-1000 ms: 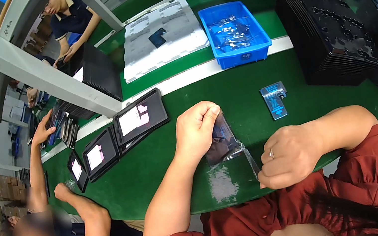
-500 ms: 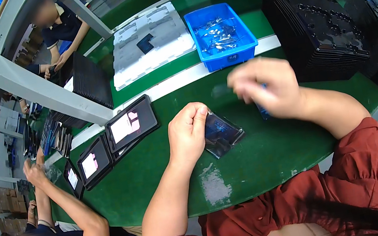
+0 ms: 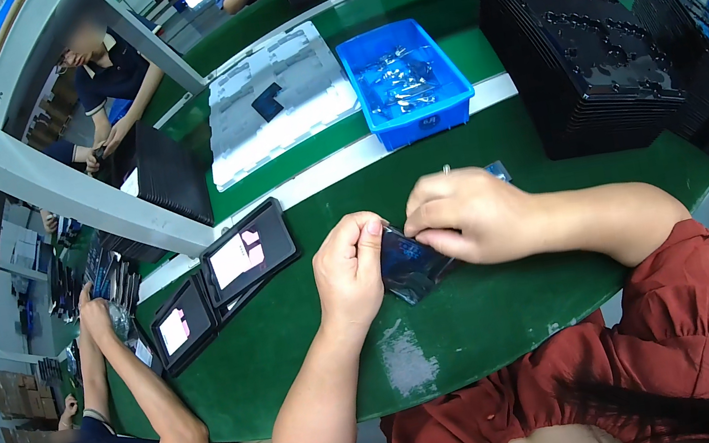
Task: The person unpacks small electronic components from plastic bags and places them into a black plastic tray. The person repeats this process, handling multiple items and organizing them into the tray on a green workbench.
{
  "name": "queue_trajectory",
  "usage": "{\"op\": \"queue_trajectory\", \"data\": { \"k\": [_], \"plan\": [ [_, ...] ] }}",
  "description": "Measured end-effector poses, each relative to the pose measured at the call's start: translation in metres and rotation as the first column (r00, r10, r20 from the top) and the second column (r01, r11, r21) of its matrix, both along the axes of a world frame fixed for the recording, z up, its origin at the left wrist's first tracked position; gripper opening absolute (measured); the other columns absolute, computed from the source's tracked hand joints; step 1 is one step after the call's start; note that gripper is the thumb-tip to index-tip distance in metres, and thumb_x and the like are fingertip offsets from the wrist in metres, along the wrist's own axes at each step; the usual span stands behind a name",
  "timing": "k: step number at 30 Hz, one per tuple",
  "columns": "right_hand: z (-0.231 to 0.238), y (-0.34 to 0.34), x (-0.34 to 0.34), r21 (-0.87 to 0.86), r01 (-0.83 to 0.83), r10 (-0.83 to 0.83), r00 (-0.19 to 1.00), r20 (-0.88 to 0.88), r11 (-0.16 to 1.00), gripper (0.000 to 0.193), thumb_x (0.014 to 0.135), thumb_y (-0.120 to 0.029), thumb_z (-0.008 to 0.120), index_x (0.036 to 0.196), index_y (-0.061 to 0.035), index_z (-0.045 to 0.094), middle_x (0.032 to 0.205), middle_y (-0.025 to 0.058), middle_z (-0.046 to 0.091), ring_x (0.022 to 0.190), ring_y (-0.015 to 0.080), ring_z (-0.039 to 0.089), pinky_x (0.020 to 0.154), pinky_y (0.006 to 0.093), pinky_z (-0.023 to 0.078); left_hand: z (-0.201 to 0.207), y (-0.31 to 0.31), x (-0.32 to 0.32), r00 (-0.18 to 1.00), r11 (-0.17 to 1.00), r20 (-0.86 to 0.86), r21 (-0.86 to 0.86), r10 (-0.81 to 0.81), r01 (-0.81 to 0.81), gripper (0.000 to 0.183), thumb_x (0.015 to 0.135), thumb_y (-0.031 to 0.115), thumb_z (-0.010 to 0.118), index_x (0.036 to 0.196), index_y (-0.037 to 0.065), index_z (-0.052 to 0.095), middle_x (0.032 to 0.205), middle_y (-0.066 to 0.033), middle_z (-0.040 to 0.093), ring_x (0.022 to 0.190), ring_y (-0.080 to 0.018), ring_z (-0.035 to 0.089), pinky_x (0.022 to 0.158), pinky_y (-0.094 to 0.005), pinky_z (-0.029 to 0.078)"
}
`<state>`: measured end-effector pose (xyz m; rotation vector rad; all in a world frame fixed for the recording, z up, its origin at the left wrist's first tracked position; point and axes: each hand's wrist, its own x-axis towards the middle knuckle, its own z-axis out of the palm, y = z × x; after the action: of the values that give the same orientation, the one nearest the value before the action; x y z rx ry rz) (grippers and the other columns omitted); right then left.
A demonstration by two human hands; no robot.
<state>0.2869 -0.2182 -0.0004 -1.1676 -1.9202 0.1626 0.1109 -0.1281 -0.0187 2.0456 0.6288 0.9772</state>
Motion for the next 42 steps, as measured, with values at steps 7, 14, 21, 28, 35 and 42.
{"op": "queue_trajectory", "data": {
  "k": [7,14,21,28,35,42],
  "plan": [
    [0.004,-0.006,-0.004,-0.311,0.031,-0.066,0.993,-0.101,0.95,0.012,0.077,-0.009,0.065,0.088,-0.0025,0.064,0.085,0.0101,0.062,0.075,0.0268,0.062,0.07,0.0367,0.049,0.001,-0.002,-0.002,1.0,1.0,-0.024,0.014,0.002,-0.002,0.015,0.092,0.012,0.055,0.084,0.0,0.06,0.076,-0.0095,0.062,0.068,-0.0197,0.06,0.063,-0.0294,0.047],
    [-0.007,-0.002,0.0,-0.291,0.021,-0.047,0.995,-0.082,0.957,0.011,0.076,-0.01,0.067,0.081,-0.0004,0.065,0.088,0.0093,0.062,0.077,0.0244,0.061,0.067,0.0337,0.051,-0.002,-0.003,0.002,0.997,0.995,-0.073,0.096,-0.027,0.034,0.012,0.09,0.011,0.056,0.085,0.001,0.06,0.078,-0.0123,0.062,0.07,-0.0274,0.061,0.063,-0.0337,0.048],
    [-0.015,0.001,0.0,-0.357,-0.044,-0.106,0.915,-0.389,0.933,0.01,0.076,-0.006,0.068,0.073,0.0024,0.064,0.088,0.0108,0.062,0.074,0.0179,0.061,0.063,0.0288,0.05,0.003,-0.007,0.003,0.983,0.983,-0.113,0.097,-0.142,0.153,0.02,0.091,0.019,0.058,0.101,0.002,0.058,0.088,-0.014,0.064,0.082,-0.0306,0.064,0.073,-0.0364,0.05],
    [-0.002,0.006,0.016,-0.334,0.003,-0.198,0.81,-0.551,0.943,0.014,0.081,-0.008,0.065,0.072,0.0026,0.063,0.093,0.0089,0.063,0.076,0.0117,0.059,0.066,0.0257,0.048,0.006,-0.004,-0.004,0.93,0.988,-0.333,-0.051,-0.157,0.149,0.041,0.082,0.028,0.069,0.113,0.003,0.057,0.095,-0.0147,0.065,0.081,-0.0281,0.067,0.071,-0.0347,0.052],
    [0.026,0.009,0.062,-0.582,0.131,-0.294,0.935,-0.196,0.802,0.021,0.088,-0.021,0.062,0.087,-0.0007,0.065,0.072,0.0064,0.062,0.067,0.0134,0.056,0.065,0.03,0.046,0.021,0.008,-0.013,0.959,0.994,-0.275,-0.102,-0.067,0.041,0.027,0.089,0.023,0.059,0.107,0.003,0.061,0.09,-0.0114,0.065,0.077,-0.0172,0.064,0.069,-0.0285,0.049],
    [0.016,0.007,0.083,-0.573,0.295,-0.06,0.918,0.391,0.765,0.018,0.085,-0.018,0.059,0.084,-0.0017,0.066,0.074,0.0152,0.063,0.076,0.0324,0.061,0.072,0.0405,0.047,0.027,0.065,-0.059,0.974,0.957,-0.051,-0.181,0.22,-0.225,0.026,0.083,0.004,0.045,0.105,-0.003,0.058,0.083,-0.0048,0.06,0.07,-0.0076,0.052,0.063,-0.0207,0.042]
  ]
}}
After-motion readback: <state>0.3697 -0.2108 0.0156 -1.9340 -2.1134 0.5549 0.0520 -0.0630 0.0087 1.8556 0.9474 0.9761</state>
